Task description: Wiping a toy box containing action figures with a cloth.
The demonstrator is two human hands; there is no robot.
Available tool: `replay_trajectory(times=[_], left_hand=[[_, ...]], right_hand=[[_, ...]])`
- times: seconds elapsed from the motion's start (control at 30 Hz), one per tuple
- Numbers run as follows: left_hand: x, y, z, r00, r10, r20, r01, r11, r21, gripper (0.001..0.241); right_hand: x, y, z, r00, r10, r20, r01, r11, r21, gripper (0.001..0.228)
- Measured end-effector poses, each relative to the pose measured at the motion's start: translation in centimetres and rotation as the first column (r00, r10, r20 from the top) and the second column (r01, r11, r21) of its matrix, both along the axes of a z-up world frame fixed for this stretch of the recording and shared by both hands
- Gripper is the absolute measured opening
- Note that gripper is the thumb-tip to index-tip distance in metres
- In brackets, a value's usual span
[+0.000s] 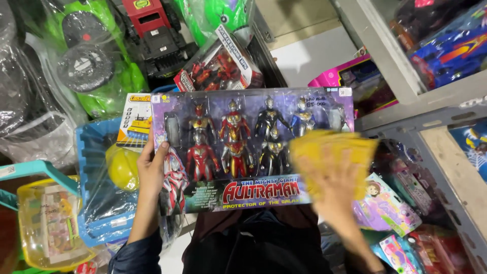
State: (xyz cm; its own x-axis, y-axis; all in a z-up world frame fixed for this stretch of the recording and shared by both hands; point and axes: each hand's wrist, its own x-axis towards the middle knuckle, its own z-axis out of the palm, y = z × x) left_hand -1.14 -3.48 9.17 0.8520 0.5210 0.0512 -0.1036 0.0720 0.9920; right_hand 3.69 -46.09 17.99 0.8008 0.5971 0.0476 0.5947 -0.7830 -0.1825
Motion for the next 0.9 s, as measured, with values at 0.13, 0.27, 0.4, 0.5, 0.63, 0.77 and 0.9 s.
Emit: replay_trajectory(times=[0.13,0.27,0.4,0.5,0.63,0.77,0.9], left_hand=[[0.5,0.2,-0.6,1.000,0.001,0.001,-0.001,1.000,-0.014,0.059],[0.4,0.4,-1.7,0.999,0.005,-0.032,-0.005,1.000,-0.001,0.060],[-0.1,0.5,-0.9,1.000,-0.009,-0.016,0.009,1.000,0.009,0.059],[-0.1,0.3,-0.4,1.000,-0.007,-0.031,0.007,1.000,0.015,0.059],[0.2,0.2,-0.3,0.999,0.000,-0.043,0.001,1.000,0.029,0.059],[-0.1,0.1,-0.2,1.000,-0.007,-0.016,0.008,0.999,0.041,0.059],[-0.2,-0.1,0.1,1.000,-0.016,-0.004,0.016,1.000,0.007,0.060]], right_hand=[[-1.5,-1.2,-0.9,0.923,-0.374,0.096,0.363,0.925,0.111,0.090],[-5.0,-1.3,-3.0,0.993,-0.091,0.077,0.092,0.996,-0.015,0.086],[-4.2,-4.7,-3.6,0.986,-0.157,0.053,0.154,0.987,0.053,0.083],[-4.4,-4.6,-3.2,0.919,-0.381,0.104,0.365,0.920,0.146,0.076],[-6.0,-1.6,-3.2,0.985,-0.118,0.126,0.106,0.990,0.098,0.077],[-4.1,-2.1,-3.1,0.987,0.097,0.129,-0.100,0.995,0.022,0.078],[-0.9,-2.3,-2.0,0.918,-0.359,0.172,0.346,0.933,0.099,0.075]])
